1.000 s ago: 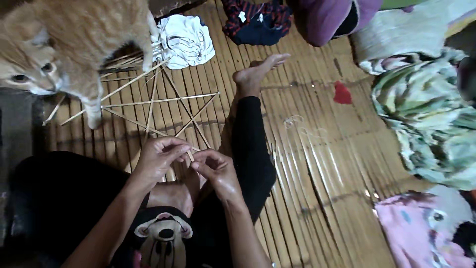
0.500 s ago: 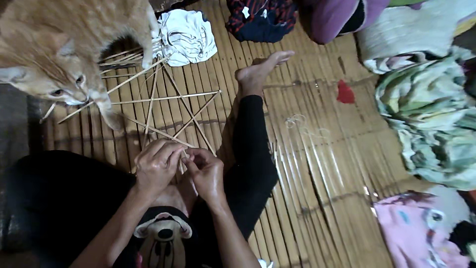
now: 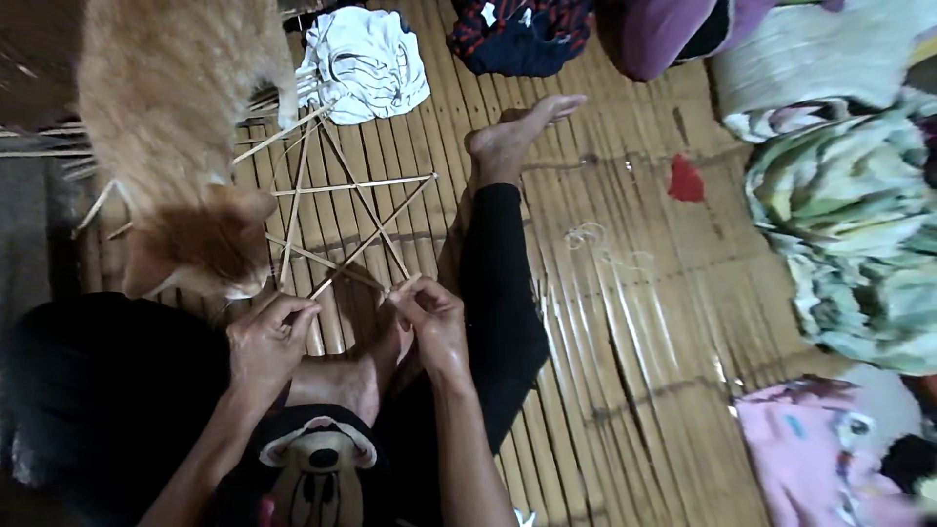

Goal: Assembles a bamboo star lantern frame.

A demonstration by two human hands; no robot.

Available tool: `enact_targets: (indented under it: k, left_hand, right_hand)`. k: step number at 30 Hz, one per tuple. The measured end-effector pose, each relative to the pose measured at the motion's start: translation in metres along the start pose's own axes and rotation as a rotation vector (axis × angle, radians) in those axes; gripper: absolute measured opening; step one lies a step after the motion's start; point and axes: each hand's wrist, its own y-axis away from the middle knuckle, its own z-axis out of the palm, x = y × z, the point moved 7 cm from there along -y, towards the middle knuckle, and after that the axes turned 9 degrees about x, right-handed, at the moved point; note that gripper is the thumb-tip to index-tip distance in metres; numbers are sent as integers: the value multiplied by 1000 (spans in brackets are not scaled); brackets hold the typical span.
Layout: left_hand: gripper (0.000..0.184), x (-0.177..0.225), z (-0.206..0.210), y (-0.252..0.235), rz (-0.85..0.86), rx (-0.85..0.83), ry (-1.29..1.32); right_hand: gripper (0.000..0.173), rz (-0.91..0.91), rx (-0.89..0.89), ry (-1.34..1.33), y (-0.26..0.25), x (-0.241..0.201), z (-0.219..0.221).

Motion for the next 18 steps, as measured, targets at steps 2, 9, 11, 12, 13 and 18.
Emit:
enact_targets:
  k: [2,9,11,12,13,18]
  left_hand:
    - [8,-15,2,7,-86,-173,-146]
    - [32,1,25,3,-334,-427,329]
    - [30,21,34,-6,-443,-503,572]
    - [26,29,39,-9,-496,-522,668]
    - [22,34,44,-11,-531,-516,749]
    - [14,32,44,-16,-540,-434,787]
  right_hand:
    - [9,63,10,-54,-2,5,-5]
    - [23,222,-345,-359,12,18,20]
    - [21,280,-487,-447,20,21,32]
    - [20,313,-533,-483,24,22,36]
    - [21,343,-562,-513,27,23,40]
    - [22,272,-489,-411,25,25,33]
